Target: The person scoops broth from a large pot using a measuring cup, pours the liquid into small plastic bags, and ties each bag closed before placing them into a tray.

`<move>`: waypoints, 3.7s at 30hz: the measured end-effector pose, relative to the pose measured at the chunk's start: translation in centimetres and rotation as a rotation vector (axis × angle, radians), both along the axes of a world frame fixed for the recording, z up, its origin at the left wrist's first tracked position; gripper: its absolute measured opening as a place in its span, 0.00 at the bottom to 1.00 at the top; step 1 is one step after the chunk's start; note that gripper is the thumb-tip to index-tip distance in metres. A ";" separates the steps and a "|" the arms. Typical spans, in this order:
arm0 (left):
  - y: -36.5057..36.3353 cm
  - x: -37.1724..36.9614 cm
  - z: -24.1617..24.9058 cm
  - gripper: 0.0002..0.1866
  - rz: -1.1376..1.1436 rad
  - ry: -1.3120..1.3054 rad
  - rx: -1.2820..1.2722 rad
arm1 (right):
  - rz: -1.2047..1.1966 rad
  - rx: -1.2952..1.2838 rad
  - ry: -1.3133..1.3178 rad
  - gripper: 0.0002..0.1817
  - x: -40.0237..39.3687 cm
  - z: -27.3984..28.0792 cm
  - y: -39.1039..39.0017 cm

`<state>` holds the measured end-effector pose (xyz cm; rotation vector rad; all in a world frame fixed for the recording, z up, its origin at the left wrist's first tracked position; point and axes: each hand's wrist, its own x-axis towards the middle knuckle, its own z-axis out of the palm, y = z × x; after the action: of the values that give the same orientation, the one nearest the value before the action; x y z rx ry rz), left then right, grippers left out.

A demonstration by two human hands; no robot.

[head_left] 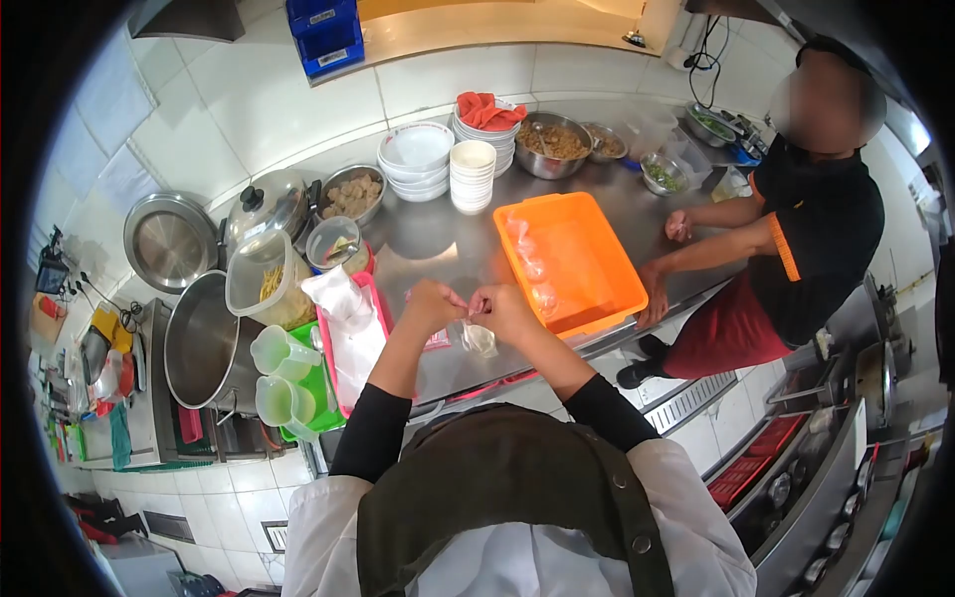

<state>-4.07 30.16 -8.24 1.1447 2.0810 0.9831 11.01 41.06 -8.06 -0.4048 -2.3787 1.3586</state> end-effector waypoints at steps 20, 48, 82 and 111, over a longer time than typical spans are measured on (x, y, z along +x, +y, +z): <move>-0.4 -0.8 1.3 0.05 -0.146 -0.107 0.037 | 0.046 -0.346 -0.080 0.08 1.8 -0.7 1.6; -0.8 1.1 2.7 0.32 -0.241 0.285 0.509 | 0.011 -0.488 -0.069 0.05 0.2 3.6 0.9; 0.0 3.4 -2.5 0.09 -0.319 0.312 0.233 | 0.190 1.002 -0.318 0.35 3.8 3.2 -1.7; -1.9 9.7 -4.1 0.19 0.485 0.008 0.371 | 0.178 0.187 -0.498 0.06 -3.9 3.6 1.3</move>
<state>5.64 28.31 -12.34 0.8135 2.2971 1.6477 7.09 42.33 -4.47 -0.5399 -2.9831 1.1966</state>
